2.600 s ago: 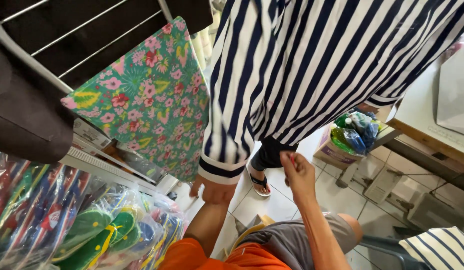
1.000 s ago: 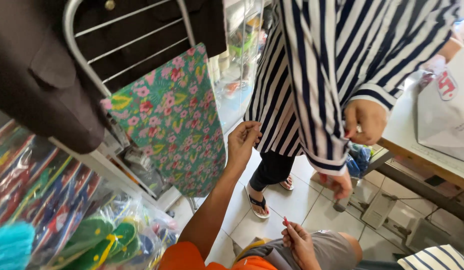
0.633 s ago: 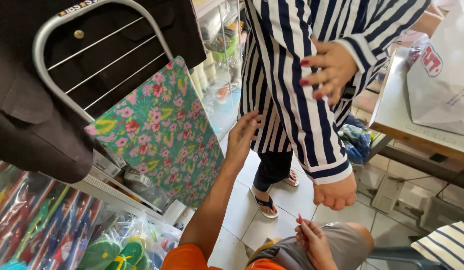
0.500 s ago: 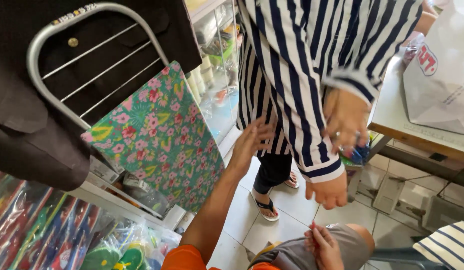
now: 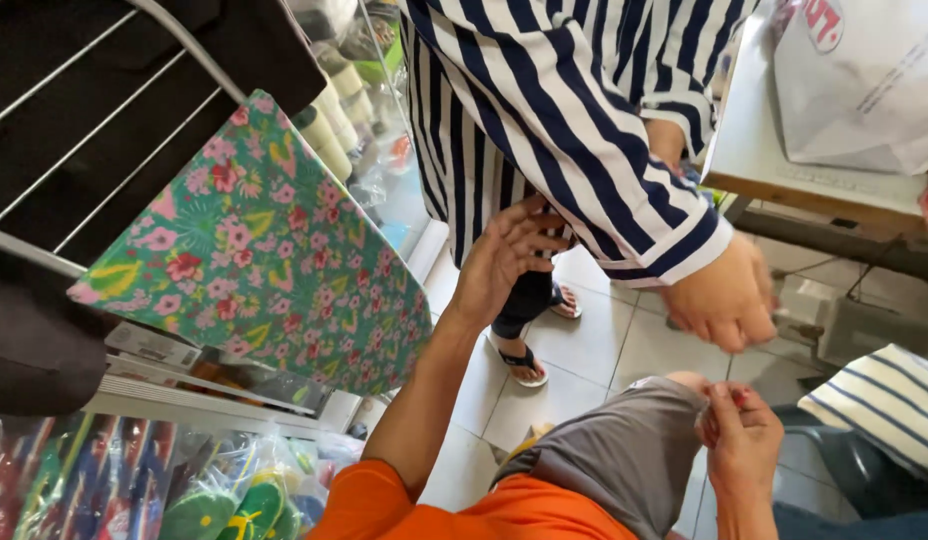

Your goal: Marking and adjusting the sleeve of a striped shirt for tailoring using a marker and measuring strip

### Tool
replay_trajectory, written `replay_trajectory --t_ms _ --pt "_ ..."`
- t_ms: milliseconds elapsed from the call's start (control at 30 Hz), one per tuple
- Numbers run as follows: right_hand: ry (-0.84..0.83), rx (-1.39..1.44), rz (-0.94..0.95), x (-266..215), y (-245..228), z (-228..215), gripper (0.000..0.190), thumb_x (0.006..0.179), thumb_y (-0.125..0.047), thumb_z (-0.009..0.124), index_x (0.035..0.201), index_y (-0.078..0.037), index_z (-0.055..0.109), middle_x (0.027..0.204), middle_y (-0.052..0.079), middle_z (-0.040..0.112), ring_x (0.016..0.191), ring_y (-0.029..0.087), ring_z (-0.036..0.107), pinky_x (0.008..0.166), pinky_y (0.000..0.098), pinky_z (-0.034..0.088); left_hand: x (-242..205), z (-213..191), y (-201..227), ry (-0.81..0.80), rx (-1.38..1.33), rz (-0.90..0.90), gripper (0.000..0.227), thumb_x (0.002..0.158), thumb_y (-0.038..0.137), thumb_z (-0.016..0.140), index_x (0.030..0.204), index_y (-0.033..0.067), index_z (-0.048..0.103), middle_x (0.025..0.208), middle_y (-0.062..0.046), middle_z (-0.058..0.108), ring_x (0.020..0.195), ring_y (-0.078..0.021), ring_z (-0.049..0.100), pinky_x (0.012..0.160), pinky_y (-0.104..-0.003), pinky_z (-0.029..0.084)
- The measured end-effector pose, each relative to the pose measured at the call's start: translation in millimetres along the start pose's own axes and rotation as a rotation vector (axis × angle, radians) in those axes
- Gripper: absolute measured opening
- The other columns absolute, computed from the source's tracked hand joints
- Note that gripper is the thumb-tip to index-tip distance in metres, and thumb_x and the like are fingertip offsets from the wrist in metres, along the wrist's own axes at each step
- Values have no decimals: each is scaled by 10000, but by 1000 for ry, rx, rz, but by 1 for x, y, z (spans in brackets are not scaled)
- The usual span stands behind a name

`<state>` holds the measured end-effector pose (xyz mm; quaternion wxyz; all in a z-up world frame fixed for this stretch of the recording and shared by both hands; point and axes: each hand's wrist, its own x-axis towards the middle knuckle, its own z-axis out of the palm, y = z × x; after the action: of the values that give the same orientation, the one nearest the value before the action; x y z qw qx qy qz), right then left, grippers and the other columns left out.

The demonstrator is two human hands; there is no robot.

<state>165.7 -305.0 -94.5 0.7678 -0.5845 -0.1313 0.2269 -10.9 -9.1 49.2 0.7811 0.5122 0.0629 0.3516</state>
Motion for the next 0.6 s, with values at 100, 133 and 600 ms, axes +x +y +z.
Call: replay_trajectory --t_ms 100,133,600 --pt "-17 -18 -75 3 -5 -1 216 1047 -146 603 881 -44 511 547 -1 306 447 86 271 428 257 225 -7 4 10 93 95 31 693 1019 581 431 1447 43 509 1264 -175 660 1033 -270 701 798 -329 573" --pt "-10 -43 -90 1 -6 -4 233 1049 -160 609 872 -32 527 541 10 320 434 98 289 420 257 235 -11 5 10 188 114 24 684 1000 562 467 1404 16 540 1194 -176 690 939 -250 719 738 -295 568" --pt "-161 -80 244 -44 47 23 252 961 -128 678 749 -115 544 543 -16 369 461 74 294 399 253 223 -42 -10 -2 418 222 12 486 1050 382 496 1270 -25 644 974 -146 733 796 -207 703 651 -275 530"
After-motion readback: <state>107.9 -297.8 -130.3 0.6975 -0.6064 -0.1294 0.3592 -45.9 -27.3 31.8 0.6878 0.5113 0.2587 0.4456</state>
